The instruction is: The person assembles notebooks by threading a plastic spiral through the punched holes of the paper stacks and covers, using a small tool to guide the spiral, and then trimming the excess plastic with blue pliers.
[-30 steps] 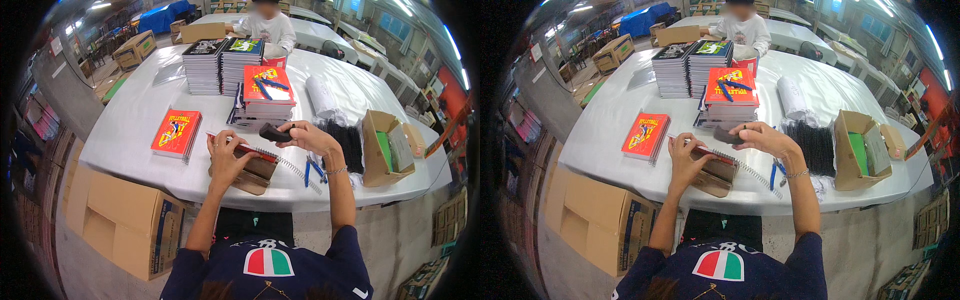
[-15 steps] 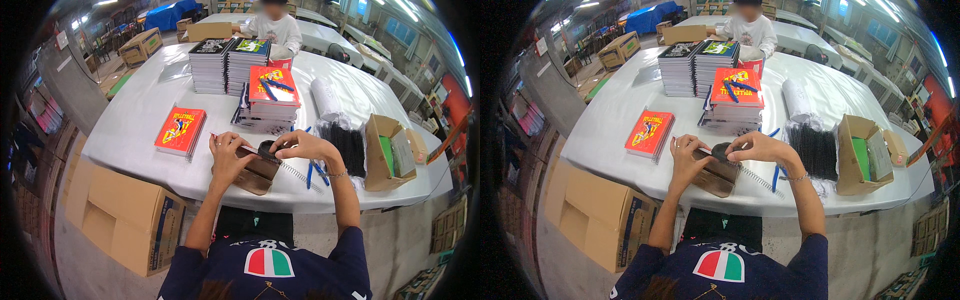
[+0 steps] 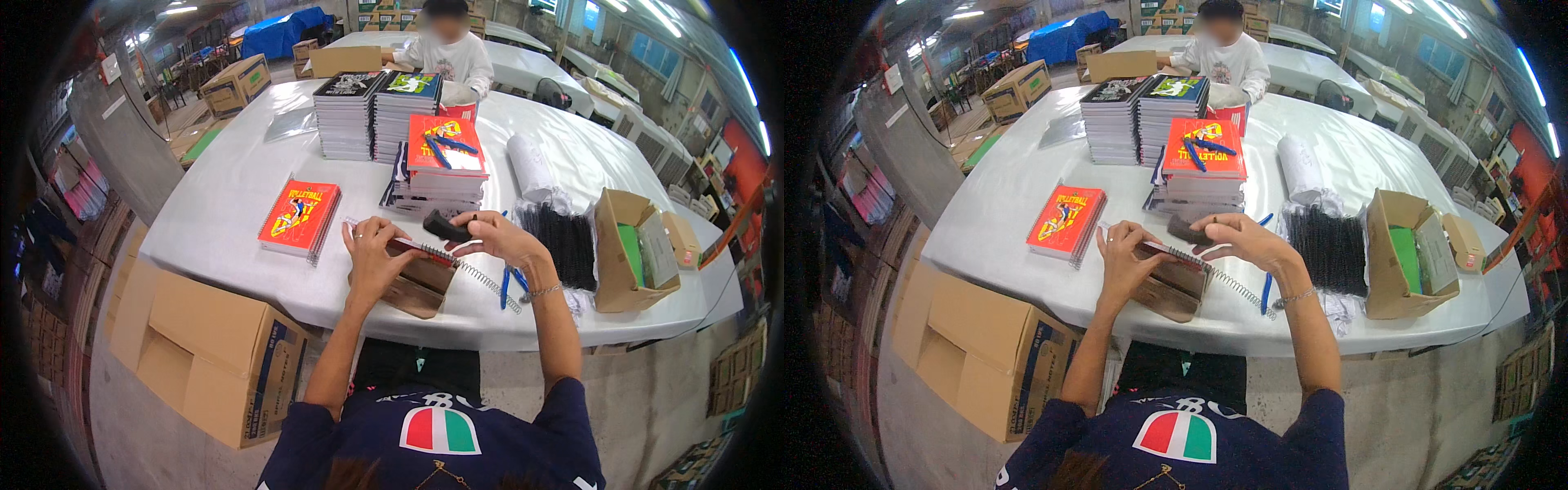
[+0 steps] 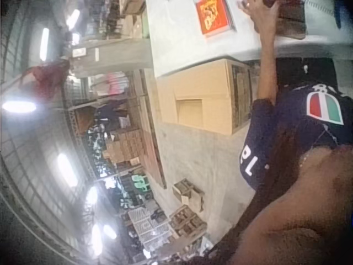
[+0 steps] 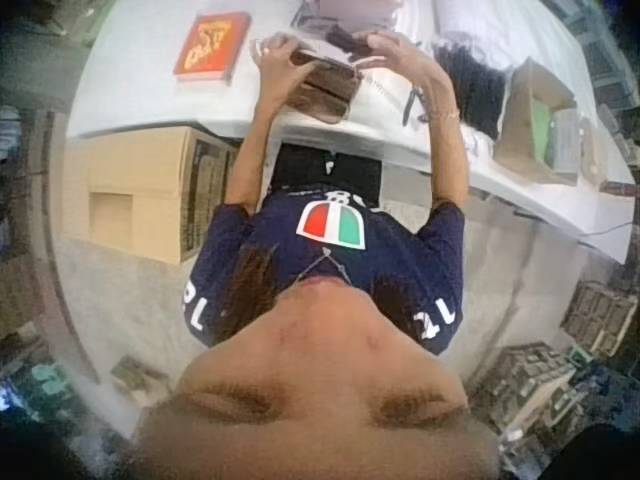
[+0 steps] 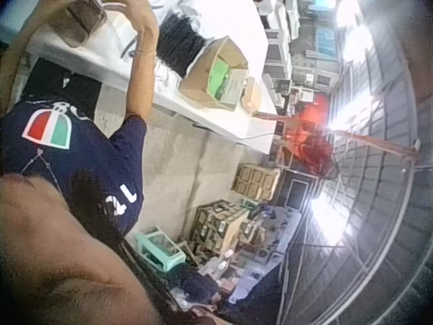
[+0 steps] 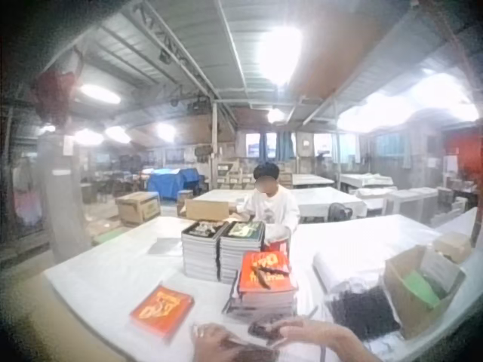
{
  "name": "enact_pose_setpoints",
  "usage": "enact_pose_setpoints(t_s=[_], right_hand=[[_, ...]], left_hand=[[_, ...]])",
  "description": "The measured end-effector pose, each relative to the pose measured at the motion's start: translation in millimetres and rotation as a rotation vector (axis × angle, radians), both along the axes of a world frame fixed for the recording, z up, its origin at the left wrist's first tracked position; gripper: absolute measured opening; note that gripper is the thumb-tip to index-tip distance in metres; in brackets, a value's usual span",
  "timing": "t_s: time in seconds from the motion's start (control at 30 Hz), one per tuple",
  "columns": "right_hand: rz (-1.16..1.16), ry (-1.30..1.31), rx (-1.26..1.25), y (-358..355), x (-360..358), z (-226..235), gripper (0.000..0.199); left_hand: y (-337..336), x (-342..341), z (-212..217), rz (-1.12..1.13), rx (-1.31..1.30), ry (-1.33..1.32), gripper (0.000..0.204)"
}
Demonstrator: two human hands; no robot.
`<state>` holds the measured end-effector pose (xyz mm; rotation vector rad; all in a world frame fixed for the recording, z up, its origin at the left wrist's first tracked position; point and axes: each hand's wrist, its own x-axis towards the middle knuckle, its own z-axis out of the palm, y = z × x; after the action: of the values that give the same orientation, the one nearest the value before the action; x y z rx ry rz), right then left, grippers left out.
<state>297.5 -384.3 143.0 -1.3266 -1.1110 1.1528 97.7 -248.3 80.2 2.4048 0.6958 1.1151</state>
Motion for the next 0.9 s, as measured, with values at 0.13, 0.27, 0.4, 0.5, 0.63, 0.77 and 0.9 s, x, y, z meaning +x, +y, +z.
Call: enact_pose_setpoints(t_s=[0.13,0.27,0.4,0.5,0.63,0.77,0.9], right_hand=[[-0.064,-0.198,-0.064,-1.0,3.0,1.0,0.041],[0.071,-0.435,-0.068,3.8,1.6,3.4,0.041],[0.127,-0.485,-0.060,11.8,-8.1,20.1,0.043],[0.109,-0.147,0.010,10.1,-2.9,7.8,0.047],[-0.002,-0.249,-0.134,15.1,3.2,-17.4,0.050],[0.062,-0.401,-0.030,17.6,2.7,-20.8,0.050],[-0.027,-0.635,-0.111,30.7,2.2,-18.5,0.051]], left_hand=[[2.9,2.0,2.8,-0.056,0.077,-0.035,0.031],[13.1,6.2,-0.1,-0.139,0.041,-0.031,0.030],[14.3,5.3,-5.3,-0.101,0.063,-0.020,0.030],[14.2,5.1,-2.0,-0.104,0.047,-0.021,0.029],[9.6,7.5,3.6,-0.130,0.009,-0.041,0.027],[14.8,6.5,-1.8,-0.114,0.051,-0.036,0.031],[11.2,7.0,0.6,-0.104,0.036,-0.015,0.034]])
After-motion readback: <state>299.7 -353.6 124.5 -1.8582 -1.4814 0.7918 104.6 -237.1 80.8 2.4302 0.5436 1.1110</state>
